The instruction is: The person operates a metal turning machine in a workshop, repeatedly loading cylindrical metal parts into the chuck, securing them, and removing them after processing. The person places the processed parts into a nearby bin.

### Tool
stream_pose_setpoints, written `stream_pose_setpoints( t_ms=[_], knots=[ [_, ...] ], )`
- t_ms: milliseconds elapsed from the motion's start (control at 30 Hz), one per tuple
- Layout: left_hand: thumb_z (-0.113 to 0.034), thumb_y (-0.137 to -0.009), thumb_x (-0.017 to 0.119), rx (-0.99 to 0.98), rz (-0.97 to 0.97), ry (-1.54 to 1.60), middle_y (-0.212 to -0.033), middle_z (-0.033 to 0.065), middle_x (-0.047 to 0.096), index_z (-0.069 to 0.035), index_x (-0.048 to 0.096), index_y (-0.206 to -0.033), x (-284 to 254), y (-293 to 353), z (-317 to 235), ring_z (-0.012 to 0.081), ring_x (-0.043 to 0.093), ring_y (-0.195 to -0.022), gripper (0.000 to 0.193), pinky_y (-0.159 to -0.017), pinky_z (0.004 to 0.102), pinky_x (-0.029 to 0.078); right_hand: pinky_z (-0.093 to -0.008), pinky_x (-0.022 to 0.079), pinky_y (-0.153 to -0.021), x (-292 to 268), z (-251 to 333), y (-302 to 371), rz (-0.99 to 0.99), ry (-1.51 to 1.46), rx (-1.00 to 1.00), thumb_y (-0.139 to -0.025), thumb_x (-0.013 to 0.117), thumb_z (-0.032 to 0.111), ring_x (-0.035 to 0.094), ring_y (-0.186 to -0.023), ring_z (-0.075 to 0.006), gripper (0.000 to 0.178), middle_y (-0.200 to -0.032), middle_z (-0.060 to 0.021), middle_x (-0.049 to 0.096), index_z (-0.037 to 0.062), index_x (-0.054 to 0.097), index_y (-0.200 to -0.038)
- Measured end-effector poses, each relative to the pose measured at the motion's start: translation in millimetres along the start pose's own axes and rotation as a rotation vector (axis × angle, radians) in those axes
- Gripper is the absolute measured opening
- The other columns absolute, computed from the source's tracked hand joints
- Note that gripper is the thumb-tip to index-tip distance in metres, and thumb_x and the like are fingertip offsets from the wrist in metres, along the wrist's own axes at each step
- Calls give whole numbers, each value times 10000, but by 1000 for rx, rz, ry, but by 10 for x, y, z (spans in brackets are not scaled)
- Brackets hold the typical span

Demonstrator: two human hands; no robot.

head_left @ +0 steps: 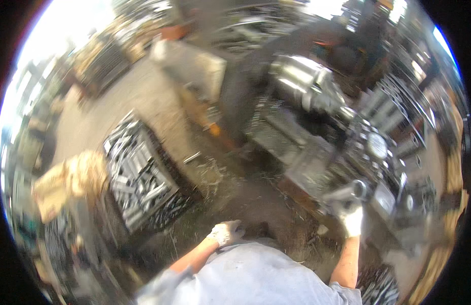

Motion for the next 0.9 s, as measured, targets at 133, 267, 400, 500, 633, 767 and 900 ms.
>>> stream_pose_setpoints(
  t_ms=[133, 267, 400, 500, 633, 767, 900],
  knots=[
    [-424, -988, 658, -17, -237, 39, -1239, 221, 736, -80, 673, -1329, 166, 560, 567, 423, 705, -1149, 485, -952, 509, 568, -325, 550, -634, 513, 250, -38, 94, 15, -77, -886, 773, 130, 719, -689, -163, 109, -771, -57, 763, 23, 754, -882],
    [-441, -992, 661, -145, -537, 280, -1250, 216, 734, -89, 674, -1326, 411, 1437, 1420, 430, 702, -1149, 485, -962, 503, 572, -347, 589, -668, 1839, 810, 568, 451, -335, -181, -907, 791, 212, 744, -708, -196, 304, -813, -120, 771, -19, 683, -1073],
    [-482, -986, 646, -500, -645, 447, -1315, 224, 719, -95, 659, -1388, 1067, 2654, 2489, 421, 687, -1221, 559, -1040, 488, 547, -418, 613, -681, 3352, 1931, 1975, 870, 152, -540, -784, 859, 495, 796, -758, -348, 574, -778, -221, 759, -28, 737, -985],
    [-481, -972, 642, -776, -729, 631, -1340, 245, 706, -90, 662, -1390, 1761, 3647, 3127, 423, 677, -1251, 572, -1071, 484, 532, -452, 612, -782, 4098, 2871, 3456, 1321, 83, -690, -781, 860, 491, 788, -865, -383, 492, -862, -212, 776, 71, 770, -1021],
    [-475, -983, 640, -1132, -1023, 901, -1294, 228, 734, -95, 672, -1378, 2819, 4753, 3440, 401, 692, -1238, 549, -1053, 478, 537, -436, 604, -851, 4331, 3895, 5279, 1661, 67, -1043, -809, 864, 404, 773, -985, -374, 497, -1029, -207, 781, 89, 733, -1171],
    [-467, -978, 679, -1365, -1493, 1261, -1249, 190, 762, -96, 701, -1338, 4168, 5242, 3176, 388, 704, -1214, 517, -1028, 456, 549, -432, 600, -880, 4328, 4531, 6765, 1933, 24, -1384, -806, 864, 440, 770, -1003, -361, 490, -1051, -196, 786, 104, 749, -1144],
    [-383, -1046, 669, -1391, -2353, 2067, -874, 84, 740, -26, 748, -1091, 5588, 4837, 2463, 192, 698, -727, 368, -643, 394, 569, -428, 608, -860, 4337, 5122, 7917, 2133, -297, -1489, -782, 876, 436, 776, -992, -362, 511, -1034, -184, 789, 113, 740, -1153]
  ],
)
Point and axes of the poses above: each hand's wrist, its own y-axis away from the middle knuckle, its own x-axis out of the palm, z = x × y, the point moved 10 cm from there along -y, towards the middle knuckle
